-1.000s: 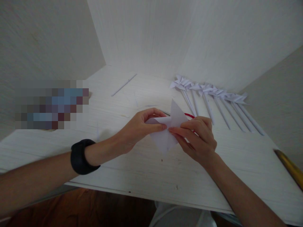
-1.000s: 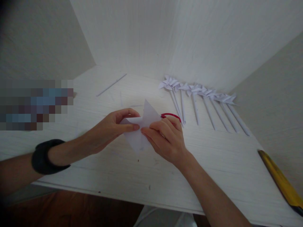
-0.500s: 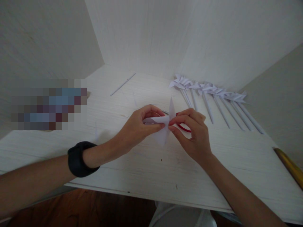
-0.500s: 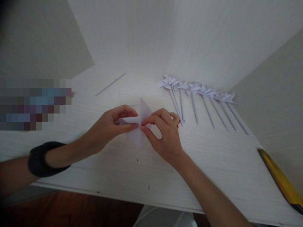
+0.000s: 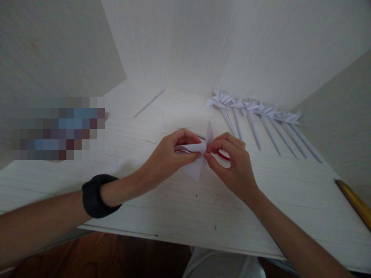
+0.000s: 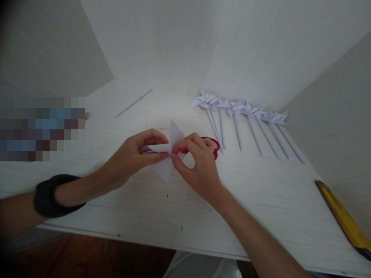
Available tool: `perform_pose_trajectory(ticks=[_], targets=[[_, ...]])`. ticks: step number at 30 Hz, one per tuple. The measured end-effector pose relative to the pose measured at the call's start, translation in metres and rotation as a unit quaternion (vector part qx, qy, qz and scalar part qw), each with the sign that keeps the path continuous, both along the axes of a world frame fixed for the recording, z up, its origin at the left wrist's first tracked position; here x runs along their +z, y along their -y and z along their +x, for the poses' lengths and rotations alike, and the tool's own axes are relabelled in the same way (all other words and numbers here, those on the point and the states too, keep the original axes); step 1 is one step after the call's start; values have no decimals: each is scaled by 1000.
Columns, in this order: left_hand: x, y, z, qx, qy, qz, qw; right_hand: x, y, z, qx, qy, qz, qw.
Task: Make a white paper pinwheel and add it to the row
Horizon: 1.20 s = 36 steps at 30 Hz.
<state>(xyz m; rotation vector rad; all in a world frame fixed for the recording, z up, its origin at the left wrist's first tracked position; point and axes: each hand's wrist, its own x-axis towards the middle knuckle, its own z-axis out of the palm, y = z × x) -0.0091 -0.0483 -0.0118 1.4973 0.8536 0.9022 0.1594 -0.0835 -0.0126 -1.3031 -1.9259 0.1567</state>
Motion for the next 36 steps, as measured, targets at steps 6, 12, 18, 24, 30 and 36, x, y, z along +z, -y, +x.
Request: perform_pose_trajectory(ticks=[6, 12, 18, 24, 30, 36], targets=[[-1, 1, -1, 0, 0, -3, 1000, 0, 1, -3, 13, -18, -20, 1000], [-2, -3, -2, 13, -1, -24, 1000, -2, -4, 7, -3, -62, -12, 998], [-3, -8, -2, 27, 24, -59, 998, -5, -12, 22, -48, -189, -95, 976], [-1, -7, -2, 18, 27, -90, 995, -10, -14, 25, -13, -328, -233, 915], [-1, -7, -1, 29, 16, -87, 996, -5, -14, 27, 71, -412, -296, 859], [-2, -8, -1, 31, 9, -81, 996, -1, -13, 28, 148, -402, -307, 850]])
